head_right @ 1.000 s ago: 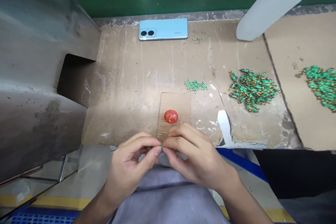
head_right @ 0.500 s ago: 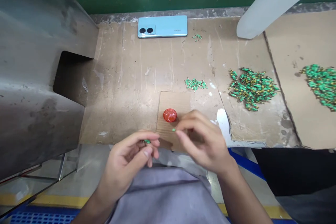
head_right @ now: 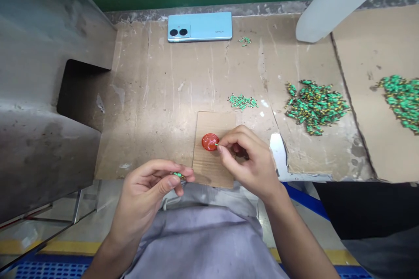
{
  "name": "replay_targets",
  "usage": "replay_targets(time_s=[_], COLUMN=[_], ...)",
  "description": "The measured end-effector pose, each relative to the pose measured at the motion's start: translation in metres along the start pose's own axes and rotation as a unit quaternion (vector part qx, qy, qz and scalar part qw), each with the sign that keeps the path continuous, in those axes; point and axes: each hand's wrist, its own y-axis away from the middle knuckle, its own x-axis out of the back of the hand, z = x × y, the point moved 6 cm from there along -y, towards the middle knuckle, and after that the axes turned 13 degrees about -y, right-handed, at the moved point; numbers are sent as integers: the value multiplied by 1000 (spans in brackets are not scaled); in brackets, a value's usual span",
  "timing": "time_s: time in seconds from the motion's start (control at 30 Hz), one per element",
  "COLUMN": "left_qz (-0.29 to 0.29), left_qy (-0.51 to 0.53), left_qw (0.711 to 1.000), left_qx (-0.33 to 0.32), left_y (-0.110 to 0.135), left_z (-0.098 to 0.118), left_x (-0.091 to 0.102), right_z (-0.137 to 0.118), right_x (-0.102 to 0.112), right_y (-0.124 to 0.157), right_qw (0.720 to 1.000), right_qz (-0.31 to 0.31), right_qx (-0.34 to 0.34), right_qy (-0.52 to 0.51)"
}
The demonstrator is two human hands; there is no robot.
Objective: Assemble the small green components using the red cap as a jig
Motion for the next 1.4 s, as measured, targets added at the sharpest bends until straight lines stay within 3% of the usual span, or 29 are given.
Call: replay_targets(time_s=[0.17, 0.87, 1.03, 1.2, 1.4], left_qz=[7, -10, -8, -16, -21], left_qy=[8, 42, -3, -25, -33], left_qw=[1000, 998, 998, 996, 996], left_qx=[-29, -39, -64, -86, -84], left_y=[-3, -3, -4, -4, -2], left_z=[5, 1, 1, 9, 14], left_x=[-2, -4, -4, -9, -15], right_z=[0, 4, -15, -43, -43], right_x=[-2, 1, 1, -19, -32], right_y=[-2, 1, 11, 20, 22], right_qw=[1000, 1000, 998, 990, 981], right_qz=[-10, -13, 0, -56, -93], right_qx=[0, -9, -7, -32, -63], right_qy=[-3, -17, -57, -129, -157])
